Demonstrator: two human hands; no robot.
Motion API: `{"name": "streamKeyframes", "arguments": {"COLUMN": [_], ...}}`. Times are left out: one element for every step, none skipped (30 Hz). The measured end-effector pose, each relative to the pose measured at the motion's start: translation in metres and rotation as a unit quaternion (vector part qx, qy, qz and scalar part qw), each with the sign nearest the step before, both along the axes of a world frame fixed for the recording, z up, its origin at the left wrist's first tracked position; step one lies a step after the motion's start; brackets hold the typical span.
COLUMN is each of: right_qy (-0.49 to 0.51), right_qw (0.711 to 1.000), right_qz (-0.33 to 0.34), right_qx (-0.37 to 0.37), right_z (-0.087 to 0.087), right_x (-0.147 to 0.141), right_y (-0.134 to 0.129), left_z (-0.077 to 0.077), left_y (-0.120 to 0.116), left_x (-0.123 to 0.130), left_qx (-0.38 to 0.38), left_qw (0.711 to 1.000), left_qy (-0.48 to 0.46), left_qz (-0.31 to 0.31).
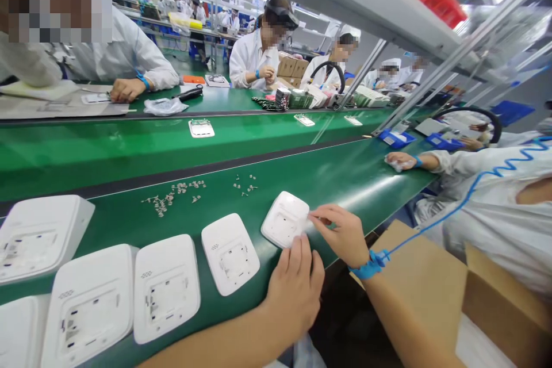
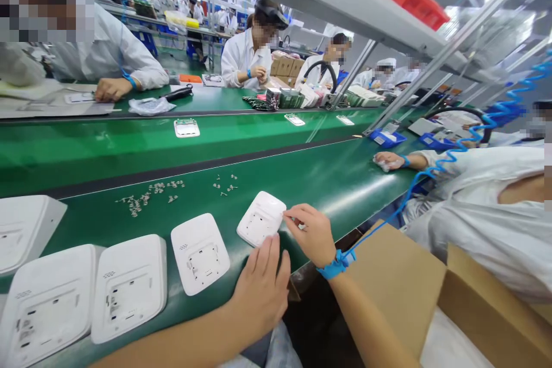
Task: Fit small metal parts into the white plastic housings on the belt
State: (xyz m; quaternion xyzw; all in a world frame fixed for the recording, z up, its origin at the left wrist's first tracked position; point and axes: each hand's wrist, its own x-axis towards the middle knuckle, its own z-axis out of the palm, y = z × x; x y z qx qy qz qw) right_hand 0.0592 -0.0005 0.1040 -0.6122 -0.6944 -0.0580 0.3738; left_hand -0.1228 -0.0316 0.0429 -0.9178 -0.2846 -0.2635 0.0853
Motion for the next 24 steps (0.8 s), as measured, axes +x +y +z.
{"name": "streamKeyframes", "arguments": {"right_qy": [-0.010,-0.023,-0.039,-0.059,-0.083,-0.108,-0.134,-0.156,-0.175,-0.189,-0.200,-0.206,-0.209,-0.210,-0.209,-0.205,-0.201,-0.198,-0.195,-0.195,-0.196,-0.198,-0.200,-0.204], "right_qw": [1.000,0.998,0.997,0.994,0.989,0.983,0.974,0.965,0.955,0.948,0.942,0.938,0.936,0.933,0.930,0.926,0.923,0.920,0.919,0.918,0.917,0.916,0.915,0.913], "right_qz": [0.026,0.050,0.073,0.096,0.121,0.149,0.181,0.211,0.237,0.257,0.270,0.278,0.283,0.290,0.299,0.308,0.318,0.327,0.332,0.334,0.335,0.336,0.339,0.344], "right_qx": [0.001,0.001,0.002,0.006,0.010,0.014,0.015,0.016,0.014,0.008,0.001,-0.010,-0.024,-0.041,-0.057,-0.070,-0.080,-0.086,-0.089,-0.090,-0.091,-0.091,-0.089,-0.086], "right_z": [0.002,0.004,0.005,0.007,0.008,0.008,0.009,0.009,0.008,0.007,0.006,0.005,0.003,0.002,0.000,-0.001,-0.002,-0.003,-0.004,-0.005,-0.005,-0.006,-0.006,-0.007], "right_x": [0.001,0.001,0.002,0.001,0.000,-0.001,-0.003,-0.005,-0.006,-0.007,-0.007,-0.007,-0.005,-0.004,-0.002,0.000,0.002,0.004,0.005,0.006,0.006,0.007,0.007,0.008], "right_y": [0.000,0.001,0.002,0.004,0.007,0.011,0.015,0.021,0.027,0.033,0.039,0.044,0.048,0.051,0.054,0.056,0.057,0.057,0.057,0.057,0.057,0.057,0.056,0.056], "left_z": [0.002,0.004,0.006,0.007,0.007,0.007,0.007,0.007,0.007,0.007,0.007,0.007,0.007,0.008,0.008,0.008,0.008,0.008,0.008,0.009,0.009,0.009,0.009,0.009], "left_y": [0.004,0.007,0.010,0.012,0.013,0.013,0.013,0.013,0.014,0.014,0.015,0.016,0.017,0.018,0.019,0.020,0.020,0.020,0.020,0.020,0.020,0.019,0.019,0.019], "left_x": [0.002,0.004,0.005,0.005,0.005,0.004,0.003,0.002,0.001,0.000,0.000,0.000,0.000,0.001,0.002,0.003,0.004,0.005,0.006,0.006,0.006,0.006,0.006,0.005], "left_qx": [-0.003,-0.009,-0.018,-0.030,-0.042,-0.052,-0.059,-0.066,-0.074,-0.086,-0.099,-0.115,-0.132,-0.149,-0.163,-0.174,-0.182,-0.186,-0.185,-0.180,-0.176,-0.173,-0.169,-0.165], "left_qw": [1.000,1.000,0.999,0.998,0.998,0.997,0.997,0.997,0.997,0.996,0.995,0.993,0.991,0.988,0.985,0.982,0.980,0.979,0.979,0.980,0.981,0.982,0.982,0.983], "left_qy": [0.003,0.008,0.013,0.018,0.025,0.030,0.034,0.036,0.036,0.032,0.023,0.010,-0.007,-0.026,-0.045,-0.061,-0.072,-0.078,-0.082,-0.082,-0.081,-0.079,-0.077,-0.076], "left_qz": [0.014,0.027,0.039,0.048,0.051,0.048,0.041,0.028,0.012,-0.004,-0.018,-0.028,-0.035,-0.038,-0.038,-0.035,-0.029,-0.022,-0.017,-0.014,-0.012,-0.011,-0.010,-0.009]}}
